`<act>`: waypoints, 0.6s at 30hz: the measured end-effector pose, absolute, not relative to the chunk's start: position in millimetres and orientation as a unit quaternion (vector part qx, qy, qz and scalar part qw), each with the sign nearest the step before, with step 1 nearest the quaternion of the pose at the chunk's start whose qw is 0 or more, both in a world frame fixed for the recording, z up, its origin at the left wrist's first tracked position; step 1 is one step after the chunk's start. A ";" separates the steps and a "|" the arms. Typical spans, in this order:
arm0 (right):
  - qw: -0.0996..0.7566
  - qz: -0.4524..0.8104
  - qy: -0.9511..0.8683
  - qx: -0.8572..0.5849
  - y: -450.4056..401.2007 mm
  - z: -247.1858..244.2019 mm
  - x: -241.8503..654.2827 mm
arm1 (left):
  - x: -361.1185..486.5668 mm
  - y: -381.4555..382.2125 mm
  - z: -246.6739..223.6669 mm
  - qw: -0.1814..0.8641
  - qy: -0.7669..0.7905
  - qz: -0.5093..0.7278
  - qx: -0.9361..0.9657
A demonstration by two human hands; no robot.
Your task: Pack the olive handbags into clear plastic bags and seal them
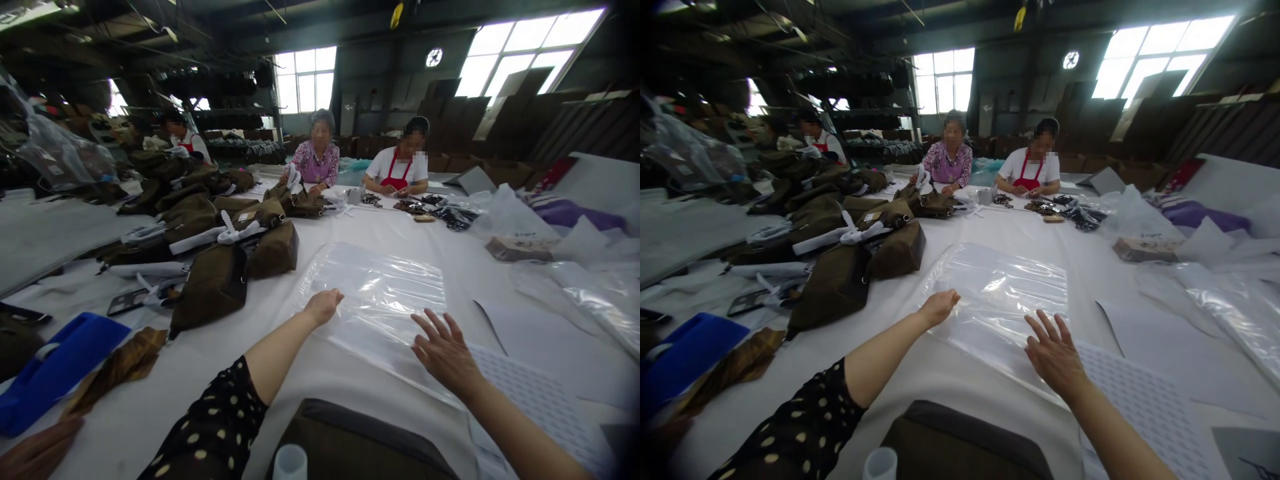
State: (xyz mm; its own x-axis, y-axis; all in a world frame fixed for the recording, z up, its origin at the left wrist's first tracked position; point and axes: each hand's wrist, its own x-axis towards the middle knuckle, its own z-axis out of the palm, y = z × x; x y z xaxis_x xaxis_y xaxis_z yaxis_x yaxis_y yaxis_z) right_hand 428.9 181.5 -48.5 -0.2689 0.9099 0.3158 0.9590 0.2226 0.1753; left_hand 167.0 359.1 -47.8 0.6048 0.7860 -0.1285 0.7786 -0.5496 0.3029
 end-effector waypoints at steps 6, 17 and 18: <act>-0.027 -0.019 -0.808 -0.588 176.7 -32.2 448.2 | 153.8 349.2 -29.1 0.165 0.352 0.020 0.921; 0.026 0.203 -0.736 -0.645 153.2 -94.1 442.1 | 131.5 350.0 -94.7 0.228 0.374 -0.073 0.896; 0.027 0.198 -0.728 -0.655 153.0 -95.0 441.5 | 132.6 352.9 -93.9 0.228 0.379 -0.073 0.894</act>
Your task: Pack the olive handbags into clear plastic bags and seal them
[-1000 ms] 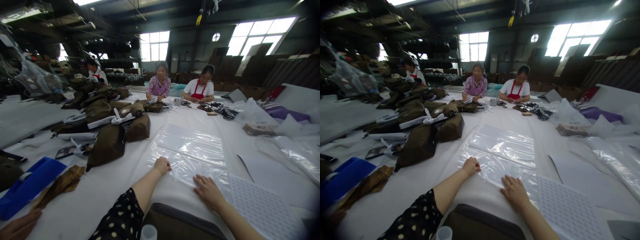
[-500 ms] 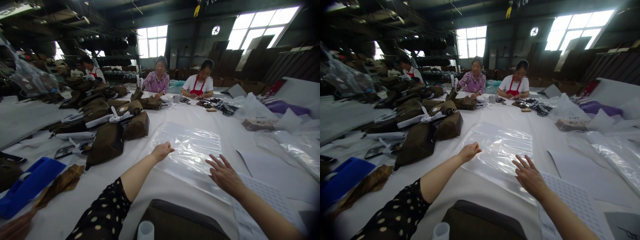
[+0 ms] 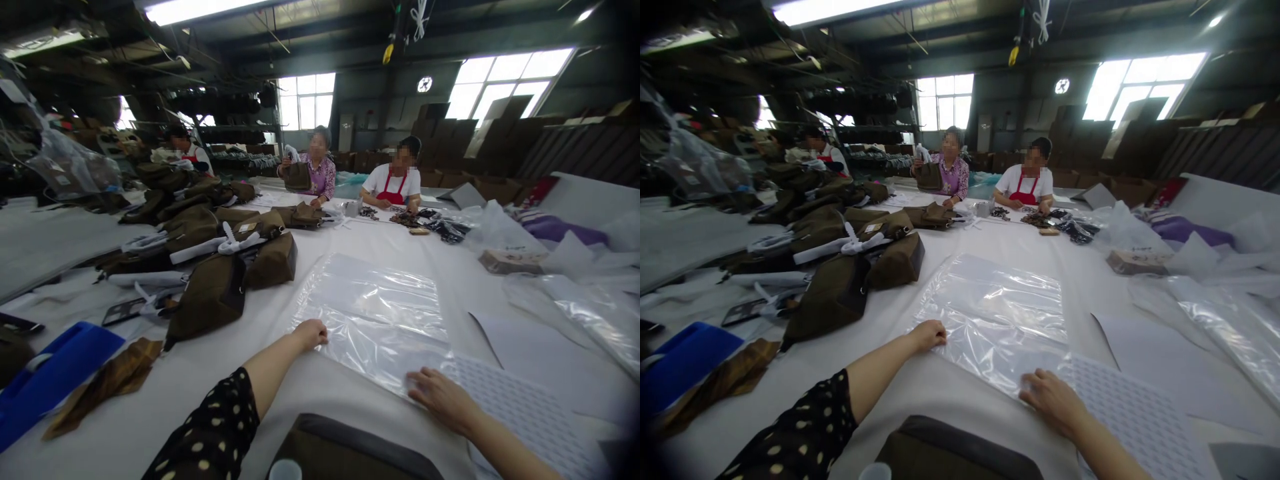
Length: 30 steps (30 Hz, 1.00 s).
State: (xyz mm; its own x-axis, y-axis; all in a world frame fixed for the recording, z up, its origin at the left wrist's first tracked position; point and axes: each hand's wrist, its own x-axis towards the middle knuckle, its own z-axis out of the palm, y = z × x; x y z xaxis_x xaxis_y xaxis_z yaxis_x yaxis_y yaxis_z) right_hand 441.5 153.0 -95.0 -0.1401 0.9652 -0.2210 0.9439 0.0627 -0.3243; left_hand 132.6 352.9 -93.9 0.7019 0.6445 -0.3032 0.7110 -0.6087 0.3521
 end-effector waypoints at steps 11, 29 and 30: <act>0.022 0.195 -0.681 -0.705 177.2 -97.2 430.6 | 172.7 384.4 -27.9 0.134 0.411 0.020 0.901; 0.020 0.106 -0.658 -0.745 237.5 -37.1 523.5 | 218.5 417.8 24.1 0.025 0.416 0.026 0.909; 0.013 0.097 -0.658 -0.747 238.1 -35.1 525.1 | 224.4 419.5 31.6 0.018 0.411 0.043 0.910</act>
State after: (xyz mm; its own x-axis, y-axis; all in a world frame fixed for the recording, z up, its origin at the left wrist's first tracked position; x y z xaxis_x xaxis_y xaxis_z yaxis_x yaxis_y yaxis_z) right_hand 525.1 238.1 -35.1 0.1150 0.9851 -0.1275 0.9800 -0.1336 -0.1478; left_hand 224.4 419.5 31.6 0.6580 0.7503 0.0631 0.7472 -0.6610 0.0681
